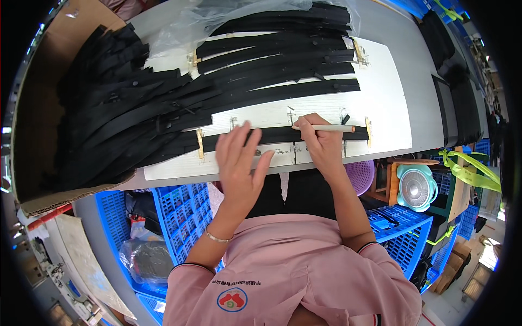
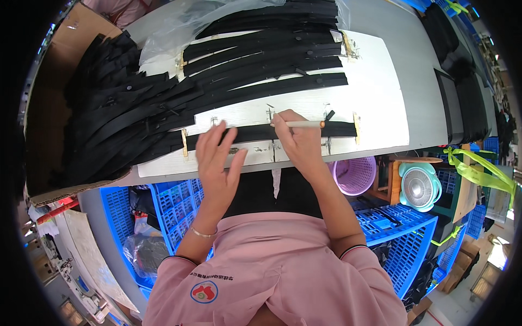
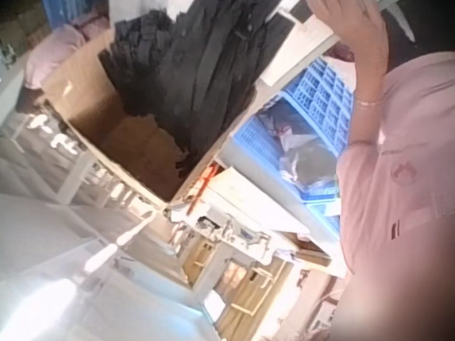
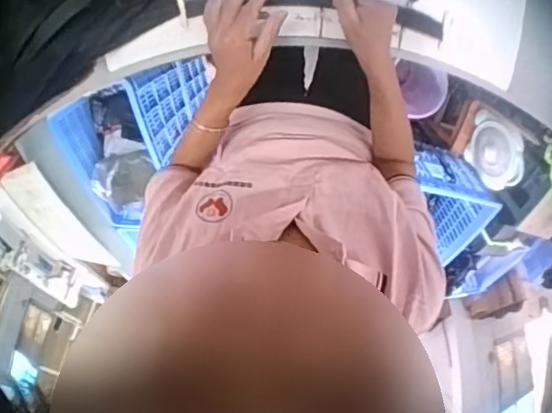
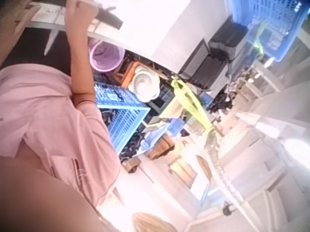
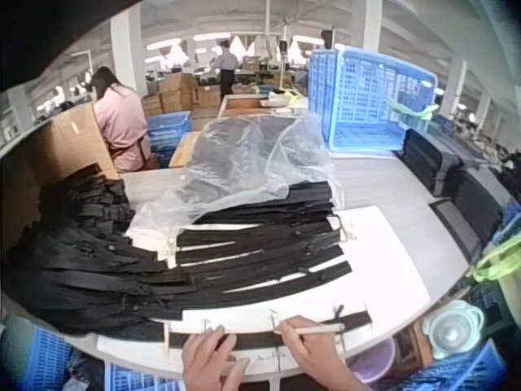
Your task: Marking positions on black zippers using a white pen and a fixed template on a workbench.
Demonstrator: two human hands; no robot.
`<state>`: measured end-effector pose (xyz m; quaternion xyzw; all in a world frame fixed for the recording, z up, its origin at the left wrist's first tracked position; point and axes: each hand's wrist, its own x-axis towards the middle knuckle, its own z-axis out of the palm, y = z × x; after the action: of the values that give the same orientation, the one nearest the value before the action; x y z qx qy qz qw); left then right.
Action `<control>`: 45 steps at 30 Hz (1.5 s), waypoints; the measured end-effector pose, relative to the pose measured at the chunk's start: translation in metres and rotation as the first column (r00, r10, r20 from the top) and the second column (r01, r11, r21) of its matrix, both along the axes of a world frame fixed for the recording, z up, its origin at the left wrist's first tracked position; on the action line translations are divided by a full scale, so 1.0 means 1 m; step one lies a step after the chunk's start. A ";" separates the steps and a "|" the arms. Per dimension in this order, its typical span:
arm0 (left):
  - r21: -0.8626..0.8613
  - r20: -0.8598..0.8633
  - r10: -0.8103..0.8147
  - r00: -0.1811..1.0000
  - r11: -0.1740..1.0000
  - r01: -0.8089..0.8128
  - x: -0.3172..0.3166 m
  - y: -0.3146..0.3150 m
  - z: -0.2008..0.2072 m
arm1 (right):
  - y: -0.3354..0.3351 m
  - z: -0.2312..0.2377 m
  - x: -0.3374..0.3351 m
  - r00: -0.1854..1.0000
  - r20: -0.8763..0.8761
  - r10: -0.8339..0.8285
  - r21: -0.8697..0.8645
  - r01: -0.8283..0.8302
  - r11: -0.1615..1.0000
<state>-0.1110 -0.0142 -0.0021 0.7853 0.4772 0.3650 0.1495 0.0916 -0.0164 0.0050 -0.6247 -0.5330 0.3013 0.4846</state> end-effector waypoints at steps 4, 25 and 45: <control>-0.060 0.203 -0.092 0.975 0.993 0.106 0.037 0.017 -0.001 | -0.001 -0.006 0.001 1.000 0.029 0.002 -0.007 -0.002 1.000; -0.019 0.145 -0.051 0.988 0.998 0.054 0.047 0.021 -0.007 | -0.003 -0.011 0.009 0.984 0.151 0.095 0.143 -0.117 0.983; -0.034 0.092 -0.015 0.996 0.999 0.018 0.049 0.018 -0.005 | -0.083 -0.027 0.074 0.523 0.759 -0.388 0.388 0.116 0.914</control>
<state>-0.0622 0.0041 -0.0073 0.7691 0.4695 0.3910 0.1878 0.1659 -0.0999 -0.0216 -0.6850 -0.6369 -0.1810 0.3040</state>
